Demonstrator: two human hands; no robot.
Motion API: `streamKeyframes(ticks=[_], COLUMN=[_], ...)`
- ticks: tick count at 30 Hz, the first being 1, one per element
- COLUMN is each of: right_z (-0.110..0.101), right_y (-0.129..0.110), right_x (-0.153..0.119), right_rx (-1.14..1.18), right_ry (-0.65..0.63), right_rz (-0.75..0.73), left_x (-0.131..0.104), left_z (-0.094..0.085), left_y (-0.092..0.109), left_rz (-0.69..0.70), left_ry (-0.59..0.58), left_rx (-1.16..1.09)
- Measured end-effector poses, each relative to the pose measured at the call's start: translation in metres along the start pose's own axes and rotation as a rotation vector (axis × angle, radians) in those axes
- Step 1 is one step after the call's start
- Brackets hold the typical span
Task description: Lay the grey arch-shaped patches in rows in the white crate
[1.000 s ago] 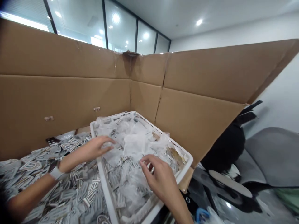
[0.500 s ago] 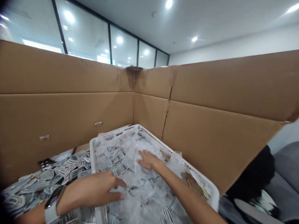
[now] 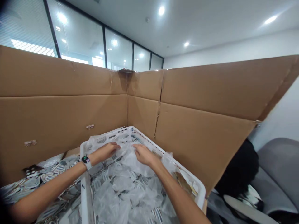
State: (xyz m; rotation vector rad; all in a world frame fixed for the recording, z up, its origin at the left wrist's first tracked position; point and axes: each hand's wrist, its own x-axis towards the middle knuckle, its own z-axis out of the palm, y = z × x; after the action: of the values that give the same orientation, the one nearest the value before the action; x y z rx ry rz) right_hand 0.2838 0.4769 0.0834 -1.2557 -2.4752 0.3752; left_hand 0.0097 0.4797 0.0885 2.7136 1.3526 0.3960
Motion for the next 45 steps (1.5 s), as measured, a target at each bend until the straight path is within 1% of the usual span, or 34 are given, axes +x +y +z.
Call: streamKeyframes(ticks=[3, 5, 6, 7, 9, 10, 11, 12, 13, 15, 16, 19, 21, 23, 24, 25, 27, 30, 32, 33, 35, 36, 38, 40, 41, 43, 45], right_z=[-0.023, -0.032, -0.035, -0.036, -0.036, -0.034, -0.032, -0.029, -0.025, -0.013, -0.006, 0.022, 0.04, 0.057, 0.064, 0.07, 0.08, 0.085, 0.081, 0.076, 0.062, 0.053, 0.035, 0.019, 0.011, 0.0, -0.007], right_y=[0.009, 0.013, 0.013, 0.012, 0.007, 0.003, -0.001, -0.005, -0.008, -0.014, -0.016, -0.019, -0.02, -0.02, -0.019, -0.018, -0.016, -0.014, -0.014, -0.015, -0.017, -0.019, -0.022, -0.025, -0.027, -0.031, -0.035], right_x=[-0.001, -0.001, -0.001, -0.001, -0.001, -0.001, -0.002, -0.003, -0.003, -0.005, -0.006, -0.006, -0.007, -0.008, -0.01, -0.012, -0.016, -0.017, -0.013, -0.011, -0.005, -0.003, -0.001, -0.003, -0.004, -0.009, -0.012], right_rx=[0.085, 0.132, 0.16, 0.193, 0.262, 0.284, 0.288, 0.273, 0.238, 0.087, -0.022, -0.297, -0.368, -0.402, -0.421, -0.438, -0.463, -0.48, -0.478, -0.475, -0.47, -0.466, -0.413, -0.278, -0.192, -0.061, -0.019], right_ry=[0.2, 0.296, 0.332, 0.364, 0.401, 0.394, 0.363, 0.318, 0.261, 0.132, 0.073, -0.038, -0.056, -0.048, -0.041, -0.034, -0.031, -0.026, -0.004, 0.013, 0.055, 0.086, 0.17, 0.237, 0.248, 0.211, 0.103], right_rz=[0.083, 0.156, 0.184, 0.207, 0.246, 0.254, 0.249, 0.233, 0.208, 0.146, 0.116, 0.055, 0.031, 0.017, 0.014, 0.017, 0.034, 0.05, 0.046, 0.044, 0.044, 0.047, 0.045, 0.012, -0.017, -0.084, -0.113], left_x=[-0.015, -0.03, -0.039, -0.048, -0.068, -0.077, -0.084, -0.09, -0.094, -0.097, -0.097, -0.094, -0.091, -0.087, -0.085, -0.084, -0.081, -0.08, -0.082, -0.085, -0.093, -0.096, -0.101, -0.1, -0.097, -0.089, -0.08], left_z=[-0.026, -0.039, -0.043, -0.045, -0.048, -0.048, -0.049, -0.048, -0.047, -0.04, -0.035, -0.009, 0.01, 0.025, 0.029, 0.031, 0.027, 0.009, -0.001, -0.003, 0.0, 0.003, 0.009, 0.008, 0.004, -0.006, -0.011], left_y=[-0.005, -0.007, -0.008, -0.008, -0.005, -0.003, 0.0, 0.003, 0.006, 0.012, 0.015, 0.021, 0.024, 0.028, 0.03, 0.032, 0.037, 0.048, 0.059, 0.066, 0.08, 0.085, 0.094, 0.097, 0.097, 0.097, 0.099], left_rz=[-0.048, -0.069, -0.074, -0.082, -0.133, -0.165, -0.195, -0.217, -0.225, -0.207, -0.197, -0.178, -0.172, -0.173, -0.175, -0.177, -0.173, -0.17, -0.155, -0.133, -0.069, -0.04, -0.015, -0.035, -0.06, -0.114, -0.11], left_ry=[0.014, 0.005, -0.029, -0.096, -0.283, -0.361, -0.398, -0.393, -0.357, -0.287, -0.294, -0.442, -0.519, -0.545, -0.552, -0.556, -0.539, -0.437, -0.342, -0.31, -0.302, -0.328, -0.426, -0.505, -0.521, -0.489, -0.403], left_rx=[0.031, 0.036, 0.033, 0.028, 0.022, 0.021, 0.019, 0.02, 0.027, 0.053, 0.069, 0.104, 0.12, 0.146, 0.16, 0.172, 0.196, 0.24, 0.247, 0.228, 0.154, 0.117, 0.086, 0.096, 0.101, 0.098, 0.106])
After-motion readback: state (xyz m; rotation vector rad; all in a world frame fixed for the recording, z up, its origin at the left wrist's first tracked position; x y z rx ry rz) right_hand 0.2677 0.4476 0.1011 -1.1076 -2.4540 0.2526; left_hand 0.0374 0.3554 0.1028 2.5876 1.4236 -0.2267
